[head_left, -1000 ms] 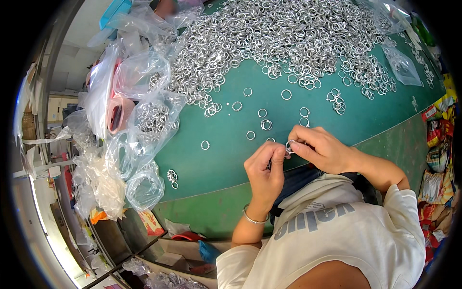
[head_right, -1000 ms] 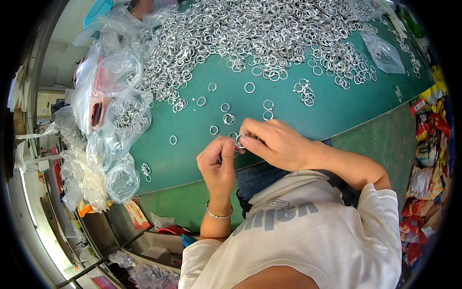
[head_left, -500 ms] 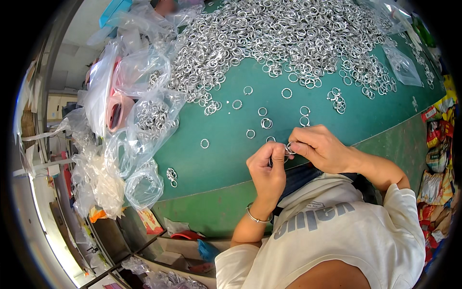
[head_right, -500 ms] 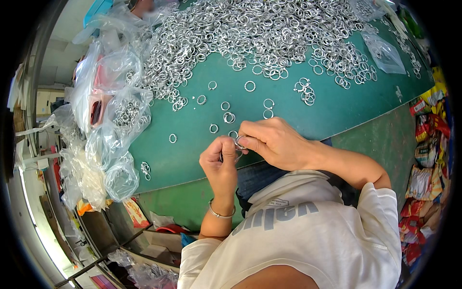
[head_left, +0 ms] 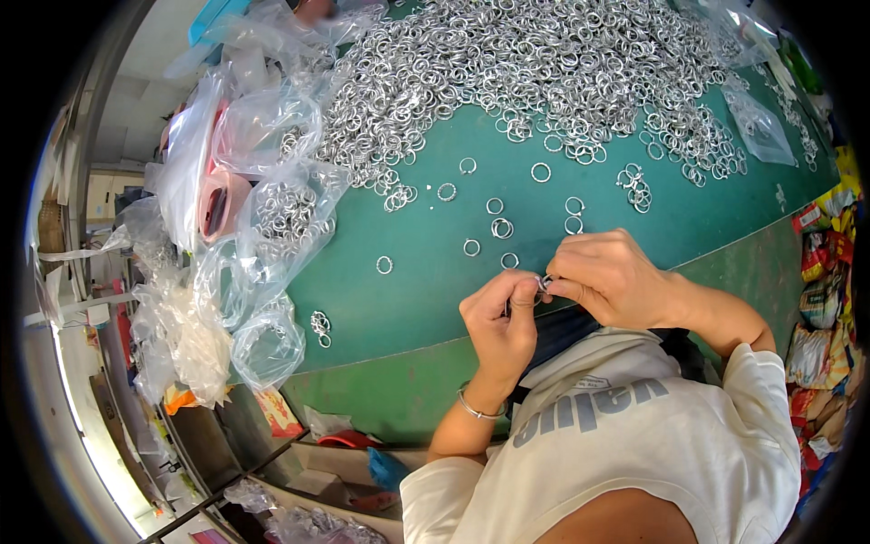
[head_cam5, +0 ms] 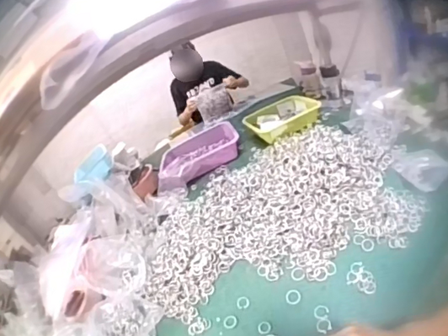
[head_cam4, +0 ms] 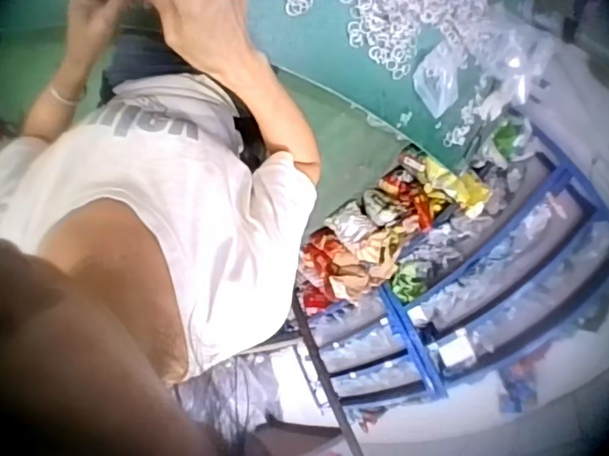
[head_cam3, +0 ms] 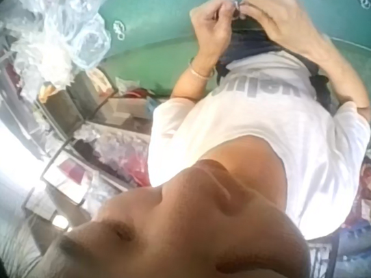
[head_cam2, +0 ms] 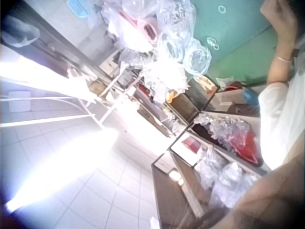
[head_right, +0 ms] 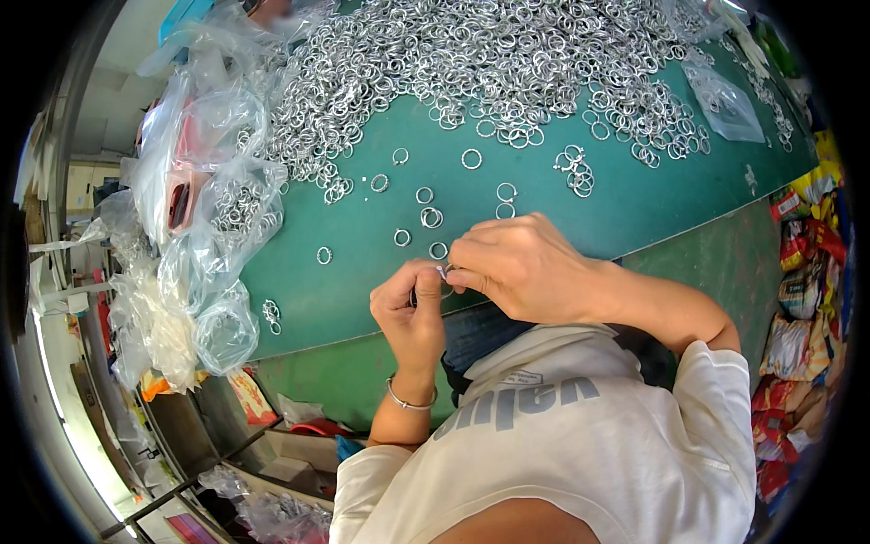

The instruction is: The person sorts small silver metal rings by hand on a green table and places a portion of them into a yellow basket.

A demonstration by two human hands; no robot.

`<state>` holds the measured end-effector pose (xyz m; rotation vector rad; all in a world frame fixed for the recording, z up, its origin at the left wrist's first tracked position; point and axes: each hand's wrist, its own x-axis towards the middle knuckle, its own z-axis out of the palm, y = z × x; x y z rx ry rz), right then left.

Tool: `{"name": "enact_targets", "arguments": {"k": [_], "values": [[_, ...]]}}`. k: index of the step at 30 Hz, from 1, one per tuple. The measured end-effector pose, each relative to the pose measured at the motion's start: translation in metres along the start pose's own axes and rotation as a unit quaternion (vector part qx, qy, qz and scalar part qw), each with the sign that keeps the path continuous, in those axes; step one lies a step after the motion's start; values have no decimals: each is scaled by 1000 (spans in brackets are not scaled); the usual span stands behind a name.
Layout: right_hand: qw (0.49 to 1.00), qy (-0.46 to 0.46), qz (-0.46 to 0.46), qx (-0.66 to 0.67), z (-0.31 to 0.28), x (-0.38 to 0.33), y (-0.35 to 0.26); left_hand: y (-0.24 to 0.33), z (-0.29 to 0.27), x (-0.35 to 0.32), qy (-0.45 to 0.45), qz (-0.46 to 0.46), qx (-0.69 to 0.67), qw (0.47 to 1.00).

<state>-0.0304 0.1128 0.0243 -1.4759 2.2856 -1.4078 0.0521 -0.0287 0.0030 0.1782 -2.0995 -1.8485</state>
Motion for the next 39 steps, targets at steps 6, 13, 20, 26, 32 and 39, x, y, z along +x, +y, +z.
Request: {"name": "enact_targets", "arguments": {"k": [6,13,20,26,32,39], "values": [[999,-20,-1,26,-5,2,1,1,-1,-2,-13,-29,-39,999],[998,-16,11,68,-19,3,-9,-22,-11,9,34,-196,-208,958],[789,1,335,515,-8,0,28,-24,-18,26,18,-175,-48,983],[661,40,366,654,-7,-5,43,-49,-38,43,35,-80,134,987],[680,86,356,635,-2,-6,33,-22,-34,31,-7,-189,-222,957],[960,-39,155,228,14,-11,1,-23,4,5,-22,-453,-538,710]]}}
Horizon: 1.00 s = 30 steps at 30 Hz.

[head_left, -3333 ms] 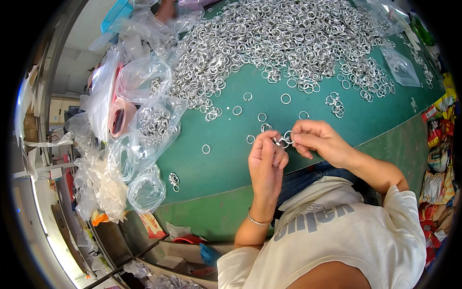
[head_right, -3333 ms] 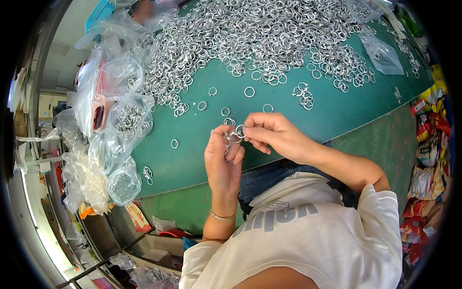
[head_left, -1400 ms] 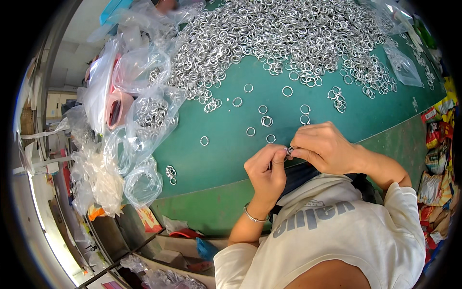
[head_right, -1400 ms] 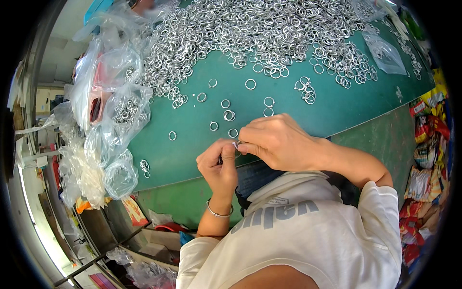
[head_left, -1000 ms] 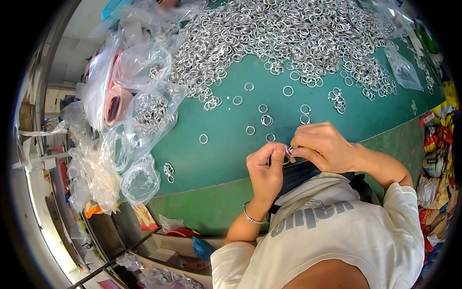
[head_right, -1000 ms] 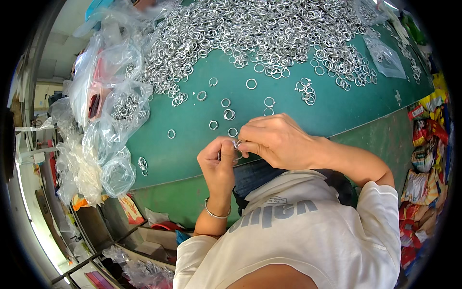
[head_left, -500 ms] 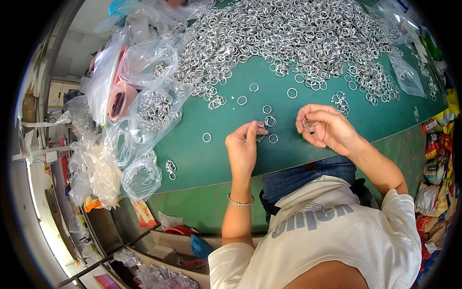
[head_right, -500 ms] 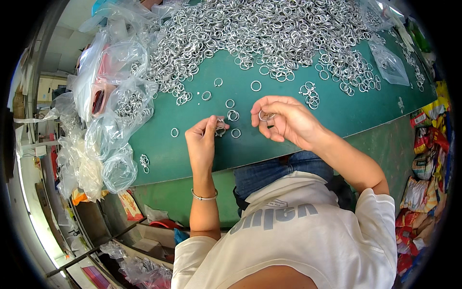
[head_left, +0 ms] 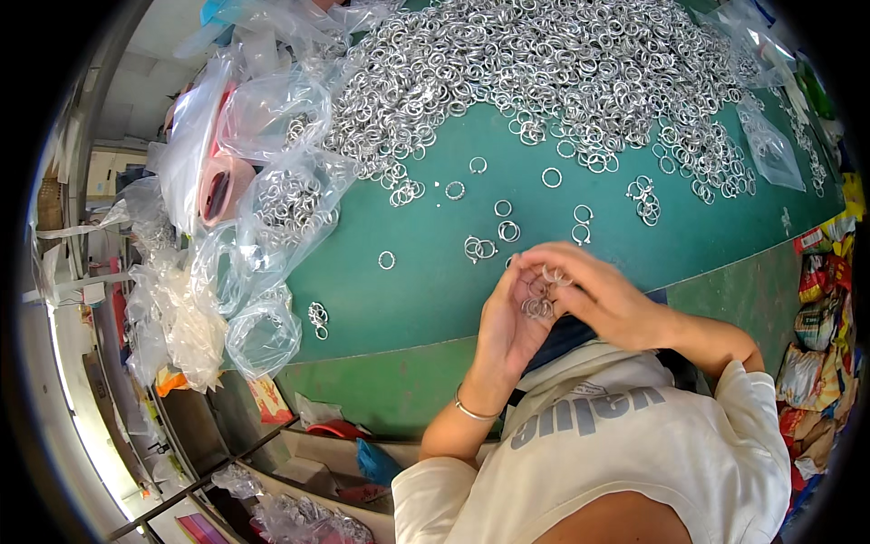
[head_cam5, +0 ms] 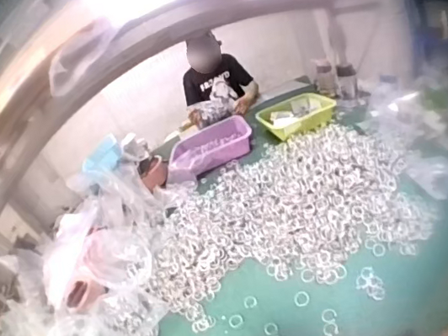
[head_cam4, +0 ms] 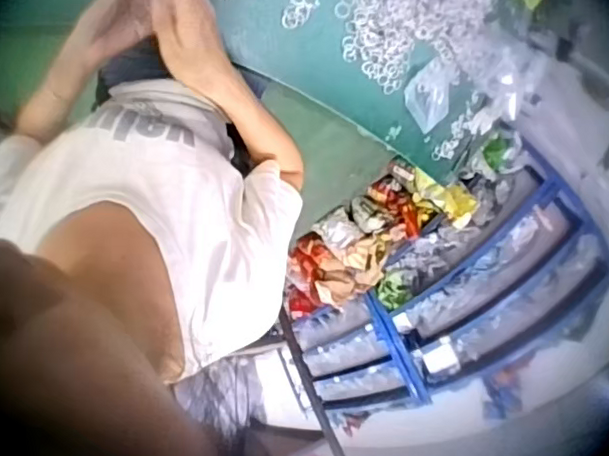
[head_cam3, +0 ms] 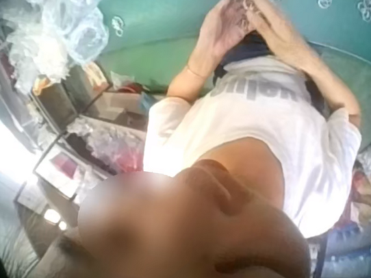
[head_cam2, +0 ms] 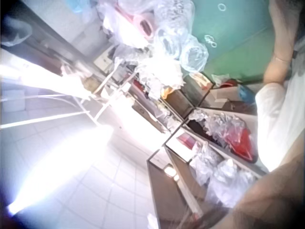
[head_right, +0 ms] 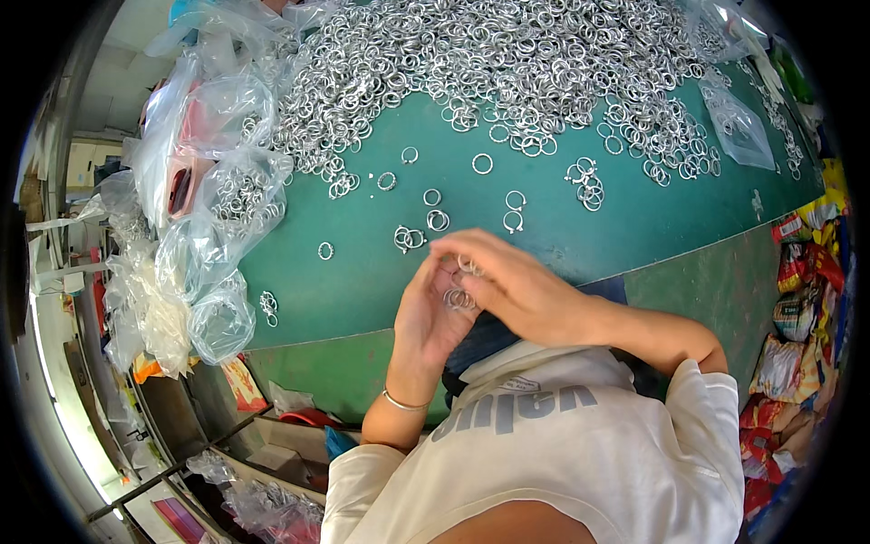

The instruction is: The person sorts small silver metal rings by hand on a green table and places a portion of them into a yellow basket.

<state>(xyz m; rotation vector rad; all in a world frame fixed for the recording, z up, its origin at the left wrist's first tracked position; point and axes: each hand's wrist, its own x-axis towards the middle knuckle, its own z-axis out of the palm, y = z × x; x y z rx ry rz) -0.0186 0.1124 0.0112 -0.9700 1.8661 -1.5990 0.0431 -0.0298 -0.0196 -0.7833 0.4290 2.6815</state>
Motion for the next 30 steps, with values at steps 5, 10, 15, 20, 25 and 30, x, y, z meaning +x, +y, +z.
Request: {"name": "enact_targets", "arguments": {"k": [5,10,15,20,25,30], "values": [[995,45,-60,-61,-5,0,7,-4,-23,18,-143,20,-97,985],[966,224,-20,129,-1,3,10,-3,9,15,-157,56,-102,981],[941,121,-140,-284,26,3,24,-19,27,14,-133,112,-62,983],[941,298,-92,128,18,12,27,-48,54,13,-105,274,264,919],[799,301,-12,521,5,14,30,-55,74,24,-147,393,508,752],[621,281,122,722,-11,-3,63,-53,79,25,-249,369,464,765]]}}
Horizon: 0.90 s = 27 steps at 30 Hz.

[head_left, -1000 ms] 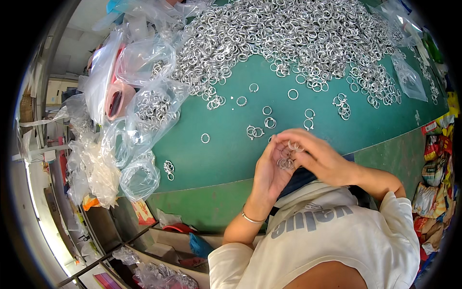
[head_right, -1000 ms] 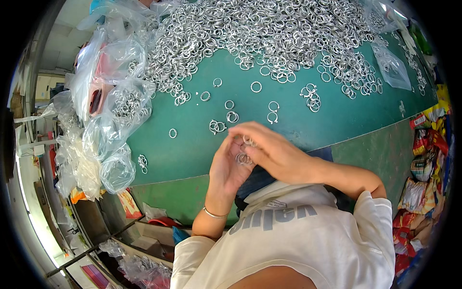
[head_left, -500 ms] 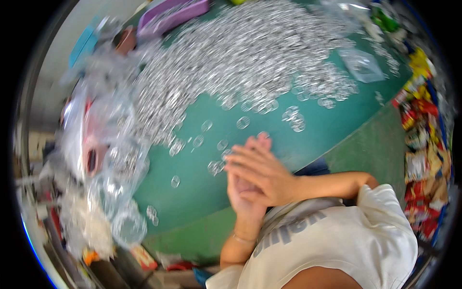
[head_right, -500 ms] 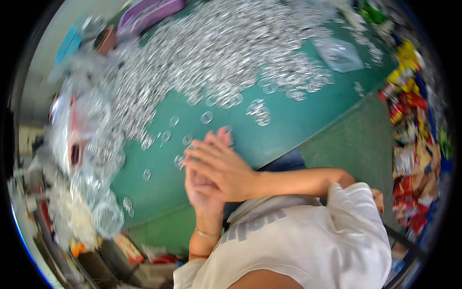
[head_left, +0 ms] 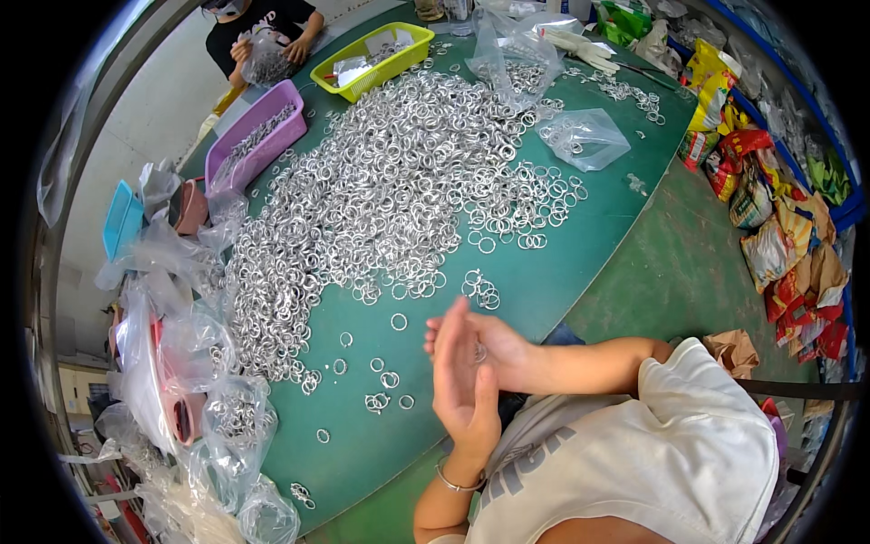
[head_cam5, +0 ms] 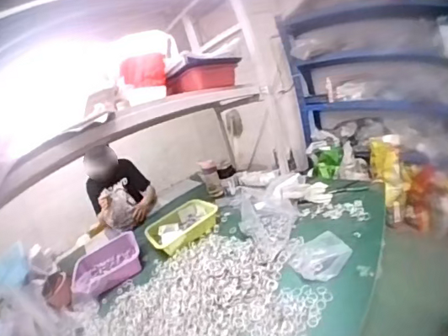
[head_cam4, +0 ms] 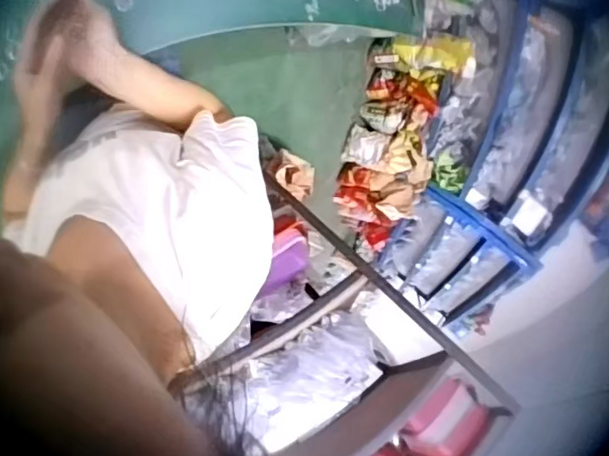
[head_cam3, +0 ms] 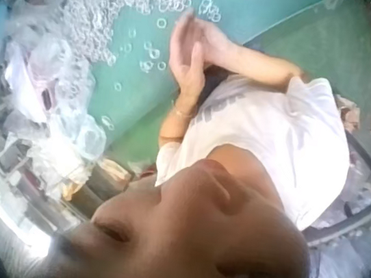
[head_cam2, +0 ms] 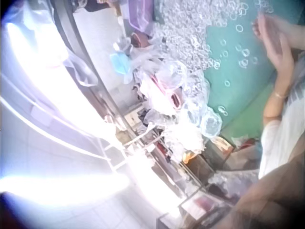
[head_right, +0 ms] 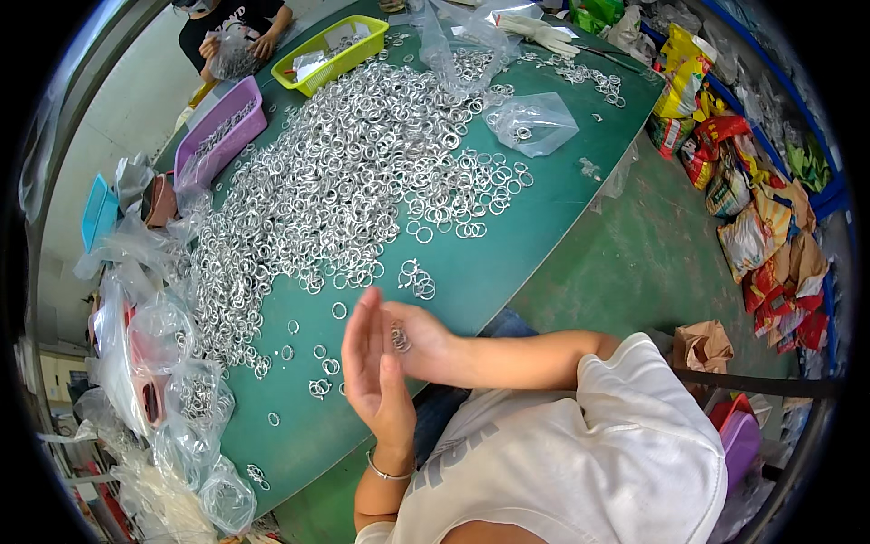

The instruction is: The person sorts small silver metal rings by hand on a green table and places a portion of them into a yellow basket.

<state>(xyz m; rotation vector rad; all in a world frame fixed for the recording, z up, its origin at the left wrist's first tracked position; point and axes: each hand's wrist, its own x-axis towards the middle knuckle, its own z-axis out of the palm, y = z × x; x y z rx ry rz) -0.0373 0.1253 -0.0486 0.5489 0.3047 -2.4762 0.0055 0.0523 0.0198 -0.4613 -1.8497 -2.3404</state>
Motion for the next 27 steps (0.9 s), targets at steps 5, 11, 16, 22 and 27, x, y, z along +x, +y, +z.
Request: {"name": "enact_targets", "arguments": {"k": [5,11,16,22,27], "values": [[998,16,-20,62,16,-39,-71,3,-17,-6,57,15,29,998],[984,79,-129,92,-2,-76,-145,-5,-36,-16,125,-93,84,984],[955,66,-240,162,-11,-81,-206,-3,-38,-23,134,-159,46,977],[891,122,-423,112,18,-57,-258,8,-31,-18,90,-161,6,983],[922,-25,-383,55,4,-56,-282,7,-29,-21,85,-171,16,981]]}}
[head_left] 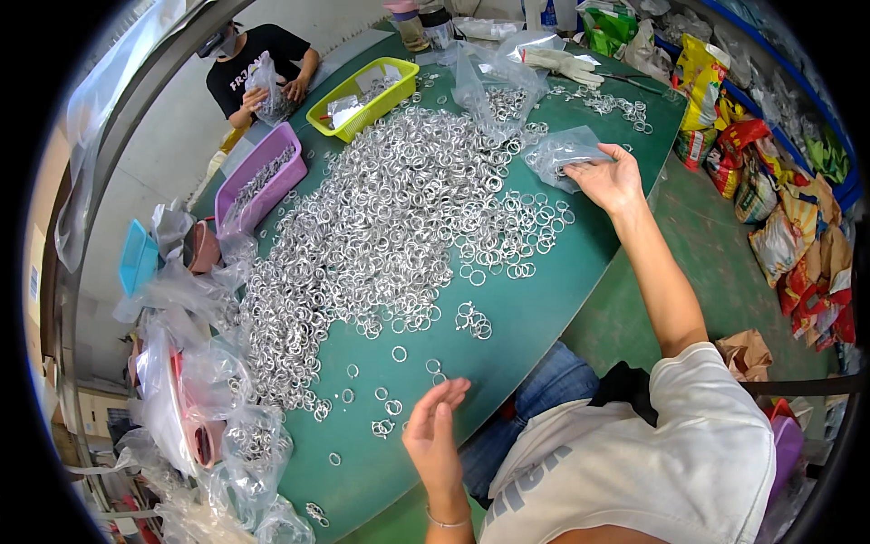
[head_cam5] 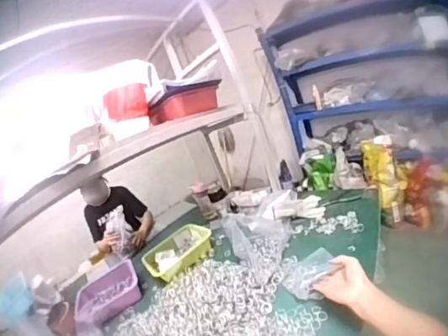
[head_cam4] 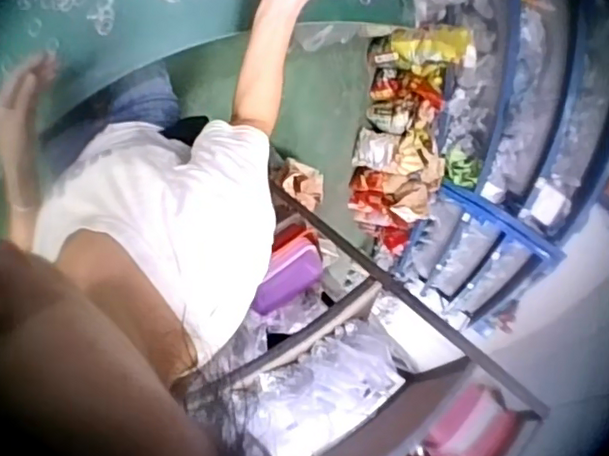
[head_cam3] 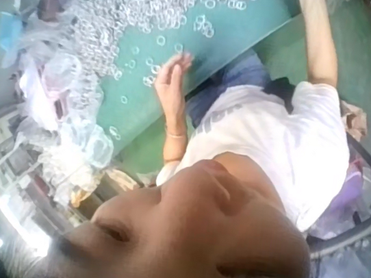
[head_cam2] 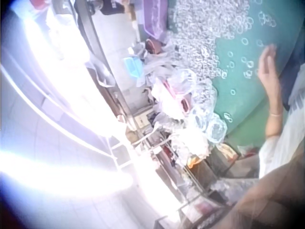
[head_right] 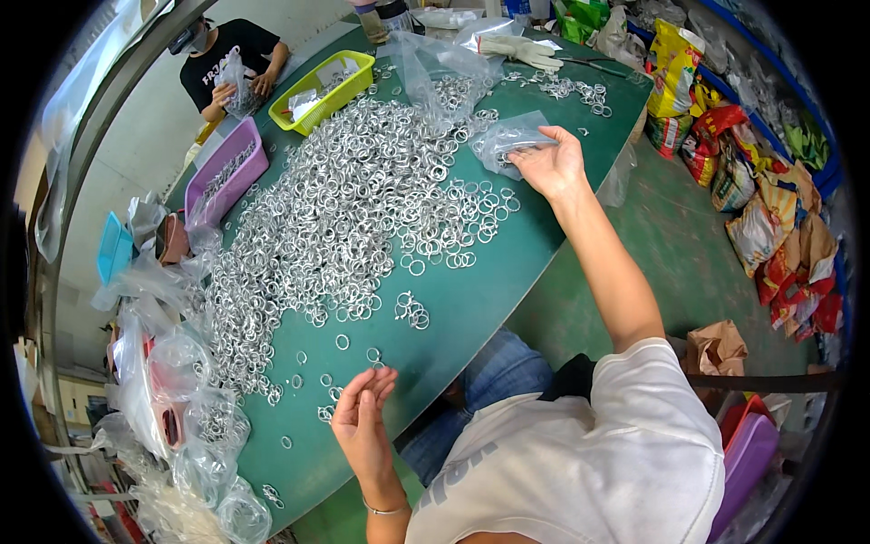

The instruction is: The person sorts small silver metal rings by hand on a green table and places a portion of them into a yellow basket.

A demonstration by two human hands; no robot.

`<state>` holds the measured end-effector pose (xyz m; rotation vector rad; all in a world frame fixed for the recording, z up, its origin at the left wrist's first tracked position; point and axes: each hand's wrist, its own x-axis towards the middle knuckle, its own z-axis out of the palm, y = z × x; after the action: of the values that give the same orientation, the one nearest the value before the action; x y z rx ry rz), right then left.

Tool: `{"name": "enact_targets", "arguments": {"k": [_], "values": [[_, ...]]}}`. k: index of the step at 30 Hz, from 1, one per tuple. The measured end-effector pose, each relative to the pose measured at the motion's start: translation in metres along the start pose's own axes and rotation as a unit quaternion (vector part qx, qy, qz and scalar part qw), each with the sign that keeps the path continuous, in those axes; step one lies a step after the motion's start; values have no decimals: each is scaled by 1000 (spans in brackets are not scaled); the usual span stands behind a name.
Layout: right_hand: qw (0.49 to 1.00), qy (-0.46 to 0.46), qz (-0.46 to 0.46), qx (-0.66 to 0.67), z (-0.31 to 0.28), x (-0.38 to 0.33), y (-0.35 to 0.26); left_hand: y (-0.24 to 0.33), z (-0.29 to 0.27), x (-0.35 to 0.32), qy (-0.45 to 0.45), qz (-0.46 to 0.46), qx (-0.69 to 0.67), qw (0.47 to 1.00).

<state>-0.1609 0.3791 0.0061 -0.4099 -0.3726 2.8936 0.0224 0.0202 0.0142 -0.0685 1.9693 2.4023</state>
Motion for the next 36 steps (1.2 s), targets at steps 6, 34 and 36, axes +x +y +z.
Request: {"name": "enact_targets", "arguments": {"k": [6,34,36], "values": [[995,59,13,-82,9,-21,9,1,3,-3,-7,-3,-12,1000],[407,-695,-351,-477,104,-234,103,-12,15,-15,-76,-44,15,996],[397,-694,-357,-483,110,-229,104,-10,17,-10,-95,-57,17,994]]}}
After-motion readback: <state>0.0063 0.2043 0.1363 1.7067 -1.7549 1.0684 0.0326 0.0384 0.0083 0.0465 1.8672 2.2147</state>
